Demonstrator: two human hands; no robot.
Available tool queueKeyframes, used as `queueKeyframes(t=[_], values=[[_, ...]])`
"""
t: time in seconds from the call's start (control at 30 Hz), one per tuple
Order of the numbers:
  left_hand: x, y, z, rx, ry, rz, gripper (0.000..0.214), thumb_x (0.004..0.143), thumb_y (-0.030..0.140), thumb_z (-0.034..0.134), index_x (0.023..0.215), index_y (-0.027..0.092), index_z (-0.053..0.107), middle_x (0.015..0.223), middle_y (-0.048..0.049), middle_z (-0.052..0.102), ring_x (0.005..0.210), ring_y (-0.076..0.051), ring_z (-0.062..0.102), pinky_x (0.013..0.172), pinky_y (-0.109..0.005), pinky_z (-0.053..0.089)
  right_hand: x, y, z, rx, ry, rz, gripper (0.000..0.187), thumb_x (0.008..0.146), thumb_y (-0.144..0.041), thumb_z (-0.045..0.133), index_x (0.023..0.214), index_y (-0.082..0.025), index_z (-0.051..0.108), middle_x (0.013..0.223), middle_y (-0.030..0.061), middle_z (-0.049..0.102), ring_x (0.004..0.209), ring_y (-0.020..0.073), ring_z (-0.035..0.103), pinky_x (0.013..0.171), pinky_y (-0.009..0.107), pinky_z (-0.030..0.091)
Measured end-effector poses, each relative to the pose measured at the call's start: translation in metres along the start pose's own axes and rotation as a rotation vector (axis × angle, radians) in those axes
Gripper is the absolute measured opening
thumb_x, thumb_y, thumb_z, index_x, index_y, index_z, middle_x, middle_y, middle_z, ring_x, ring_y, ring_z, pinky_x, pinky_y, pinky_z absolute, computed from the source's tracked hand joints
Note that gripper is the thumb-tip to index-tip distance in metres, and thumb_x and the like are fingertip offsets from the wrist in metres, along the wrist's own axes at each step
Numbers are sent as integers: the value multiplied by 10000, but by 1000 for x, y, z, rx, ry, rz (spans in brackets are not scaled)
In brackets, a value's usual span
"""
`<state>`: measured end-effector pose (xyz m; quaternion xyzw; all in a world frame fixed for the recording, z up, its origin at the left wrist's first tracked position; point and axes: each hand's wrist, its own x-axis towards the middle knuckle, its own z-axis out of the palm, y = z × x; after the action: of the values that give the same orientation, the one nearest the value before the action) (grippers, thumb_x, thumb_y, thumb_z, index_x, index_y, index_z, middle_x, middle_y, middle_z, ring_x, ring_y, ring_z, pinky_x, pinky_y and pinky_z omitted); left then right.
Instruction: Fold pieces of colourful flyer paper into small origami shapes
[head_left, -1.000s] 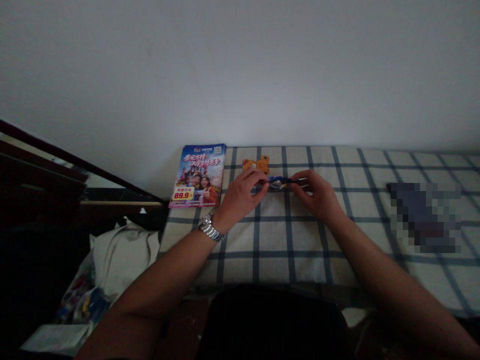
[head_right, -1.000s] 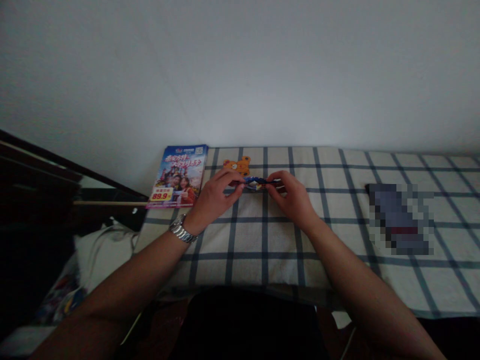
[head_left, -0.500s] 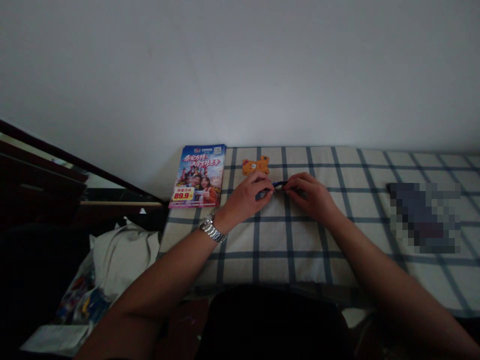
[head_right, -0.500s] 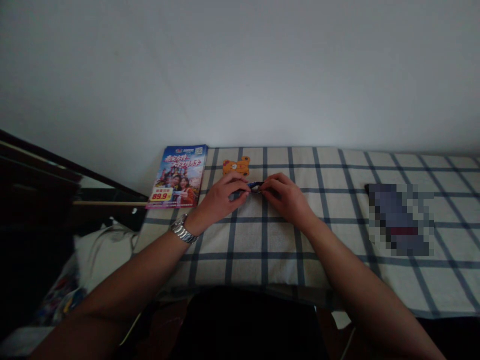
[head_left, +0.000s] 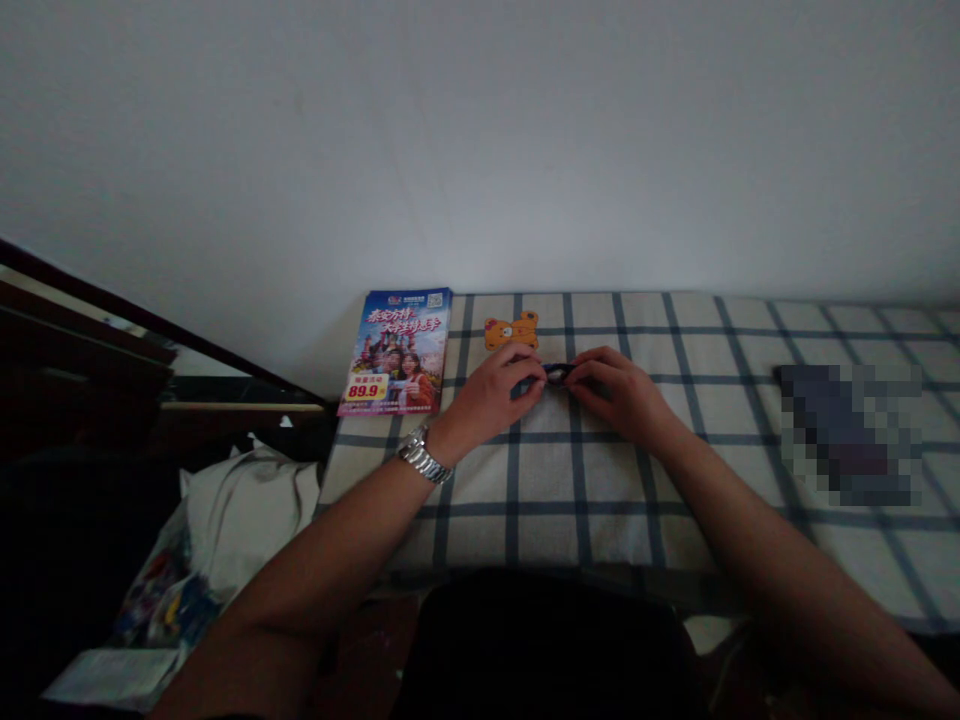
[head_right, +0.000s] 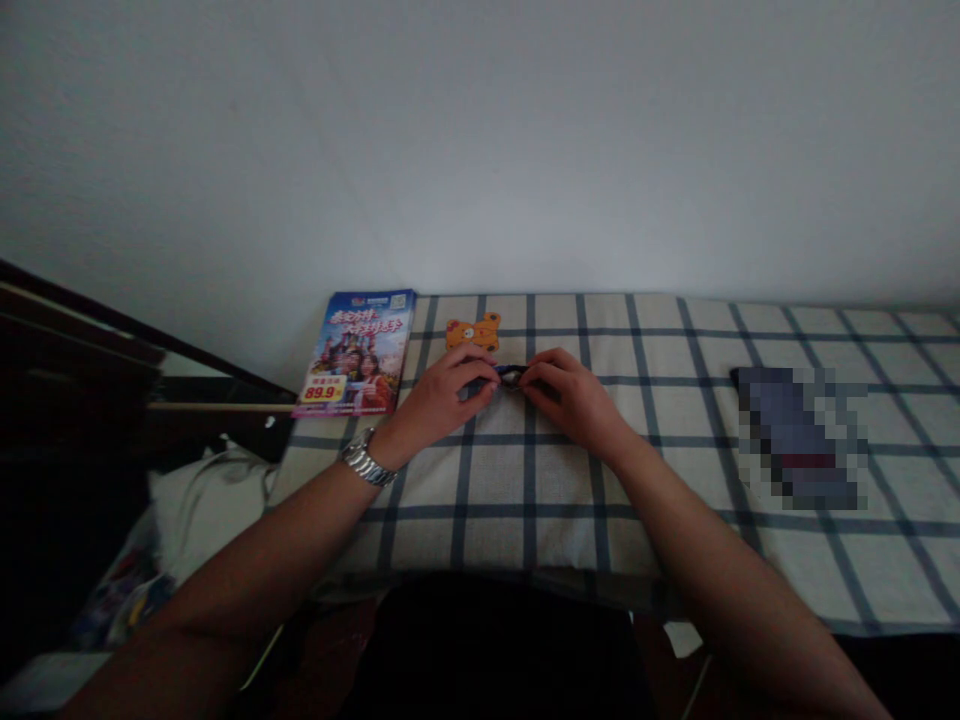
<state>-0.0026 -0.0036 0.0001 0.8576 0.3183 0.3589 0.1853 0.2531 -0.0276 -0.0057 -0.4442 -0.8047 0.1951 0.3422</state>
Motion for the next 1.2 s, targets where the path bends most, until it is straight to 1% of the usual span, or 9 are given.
queueKeyframes(t=[0.37, 0.47, 0.63, 0.8, 0.93, 0.97, 1.0, 1.1, 1.2], values=[[1, 0, -1, -8, 1, -13, 86, 1007, 144, 654, 1040, 204, 706, 1160, -61, 665, 1110, -202, 703, 1024, -417, 606, 0, -2, 0, 43, 6, 1, 124, 981, -257, 697, 1063, -303, 778, 1174, 77, 697, 1063, 269, 722, 921, 433, 629], [1, 1, -2, -12, 10, -15, 89, 1007, 134, 651, 1042, 199, 699, 1150, -60, 668, 1105, -200, 704, 1013, -408, 606, 0, -4, -1, 41, 5, 18, 153, 981, -245, 687, 1104, -297, 762, 1184, 82, 702, 1068, 274, 722, 923, 449, 634], [3, 4, -5, -19, 33, -48, 117, 988, 89, 643, 1013, 196, 684, 1124, -57, 676, 1079, -200, 707, 998, -405, 608, 0, -3, -4, 85, 3, 58, 219, 984, -251, 675, 1197, -290, 703, 1206, 93, 691, 1025, 270, 727, 872, 458, 664], [4, 5, -6, -38, 60, -69, 120, 999, 87, 630, 1024, 195, 676, 1091, -53, 682, 1057, -201, 701, 979, -416, 613, 0, -2, -6, 65, 38, 80, 144, 996, -276, 671, 1137, -267, 698, 1129, 82, 683, 922, 237, 720, 802, 416, 663], [3, 3, -5, -52, 56, -71, 109, 1009, 108, 633, 1042, 201, 678, 1095, -45, 677, 1032, -194, 695, 966, -419, 625, 1, -2, -7, 29, 51, 60, 74, 1012, -278, 656, 1056, -258, 712, 1066, 73, 701, 901, 236, 720, 779, 404, 646], [2, 2, -4, -56, 56, -75, 113, 1012, 113, 635, 1058, 206, 678, 1112, -46, 675, 1047, -195, 695, 974, -422, 627, 1, -2, -8, 23, 58, 57, 67, 1013, -276, 655, 1044, -258, 711, 1052, 71, 704, 896, 235, 721, 773, 400, 644], [2, 1, -4, -61, 62, -83, 148, 1018, 118, 633, 1121, 215, 675, 1152, -51, 672, 1068, -195, 695, 985, -420, 631, 1, -2, -8, 20, 67, 57, 61, 1012, -272, 655, 1036, -258, 709, 1040, 69, 707, 891, 235, 722, 769, 396, 643], [0, -2, -3, -65, 91, -100, 326, 1025, 143, 647, 1332, 246, 607, 1286, -67, 658, 1164, -207, 685, 1037, -420, 628, 2, -3, -10, 18, 101, 64, 55, 1008, -260, 651, 1022, -260, 704, 1022, 65, 716, 903, 238, 726, 763, 386, 642], [-1, -4, -3, -75, 120, -125, 444, 1022, 154, 653, 1433, 268, 528, 1371, -81, 634, 1164, -204, 684, 999, -391, 647, 3, -4, -12, 21, 155, 90, 44, 997, -272, 661, 1000, -260, 702, 990, 60, 722, 860, 231, 722, 733, 374, 639]])
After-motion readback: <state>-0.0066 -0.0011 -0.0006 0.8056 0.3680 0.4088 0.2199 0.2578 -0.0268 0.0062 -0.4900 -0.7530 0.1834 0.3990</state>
